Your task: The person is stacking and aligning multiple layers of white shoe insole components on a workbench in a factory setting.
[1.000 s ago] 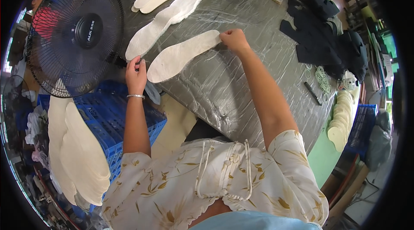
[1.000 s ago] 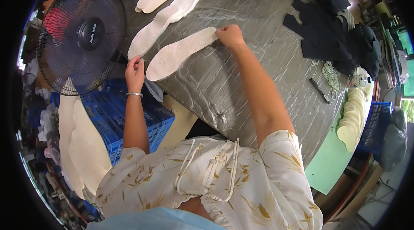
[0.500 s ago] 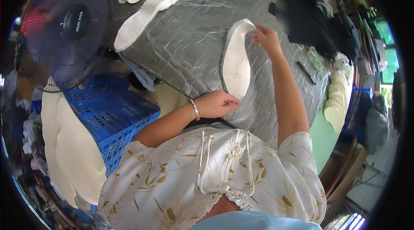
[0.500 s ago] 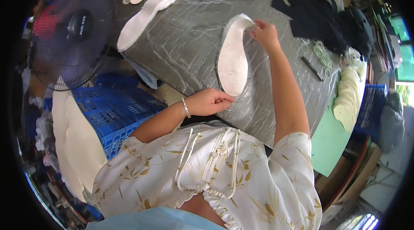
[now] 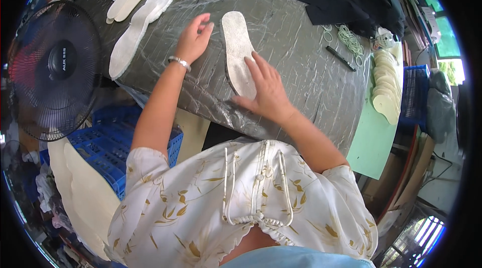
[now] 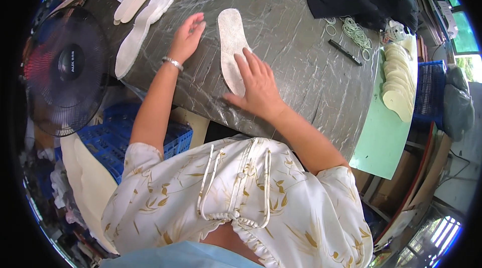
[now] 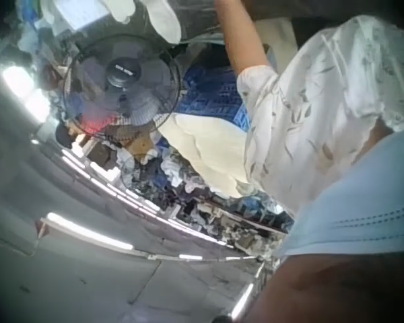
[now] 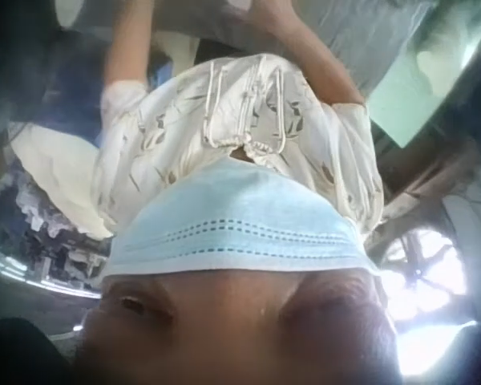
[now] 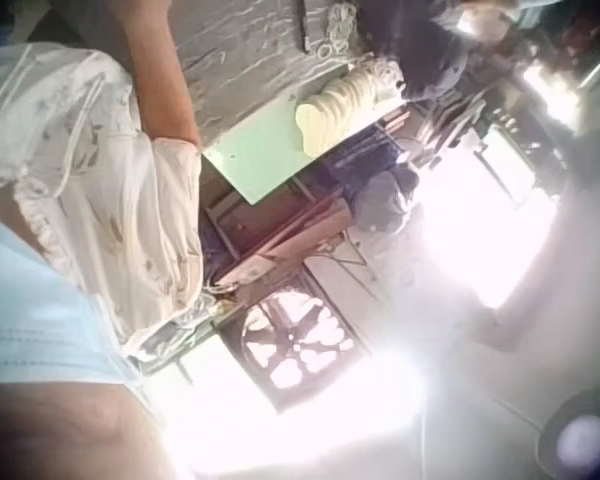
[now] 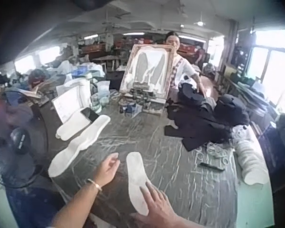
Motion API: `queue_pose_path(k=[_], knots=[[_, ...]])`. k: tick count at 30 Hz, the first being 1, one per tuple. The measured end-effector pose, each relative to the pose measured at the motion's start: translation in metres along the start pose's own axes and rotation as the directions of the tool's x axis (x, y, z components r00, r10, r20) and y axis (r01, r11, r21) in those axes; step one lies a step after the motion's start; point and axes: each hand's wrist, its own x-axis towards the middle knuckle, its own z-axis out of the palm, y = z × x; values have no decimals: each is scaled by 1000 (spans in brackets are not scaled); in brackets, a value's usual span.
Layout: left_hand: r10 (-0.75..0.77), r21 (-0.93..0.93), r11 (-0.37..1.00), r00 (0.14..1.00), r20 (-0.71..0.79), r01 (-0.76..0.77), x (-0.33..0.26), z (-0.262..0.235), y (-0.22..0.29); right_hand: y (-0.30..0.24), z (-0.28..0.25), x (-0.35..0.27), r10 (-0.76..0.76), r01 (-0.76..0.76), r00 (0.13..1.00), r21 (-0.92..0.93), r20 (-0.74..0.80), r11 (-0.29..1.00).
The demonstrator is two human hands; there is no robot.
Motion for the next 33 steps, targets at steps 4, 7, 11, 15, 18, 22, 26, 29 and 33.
queue_pose_path(k=[4,7,11,15,18,22,26,29,33], knots=[[227,231,947,974,16,-224,65,48,-14,1,22,-46,227,-230,972,-53,-59,972],[-30,147,989,973,227,-4,79,61,-13,19,8,-60,318,-311,946,97,-62,945],[-50,161,987,971,233,12,43,56,7,64,-41,-85,311,-312,950,132,29,941],[13,110,993,972,234,-40,-18,78,29,97,-82,-119,465,-487,873,243,146,839],[-68,124,992,906,417,18,-61,95,88,116,-110,-154,570,-612,790,320,225,723],[200,206,942,938,285,-263,-110,114,96,138,-151,-201,593,-638,768,224,240,736],[225,81,968,966,129,-237,-75,63,81,165,-183,-251,748,-747,664,33,4,664],[192,242,959,965,-180,-146,-13,-12,21,152,-183,-220,739,-730,649,128,-182,672],[49,561,808,928,-369,181,52,-114,-55,105,-151,-132,547,-534,832,138,-95,834]])
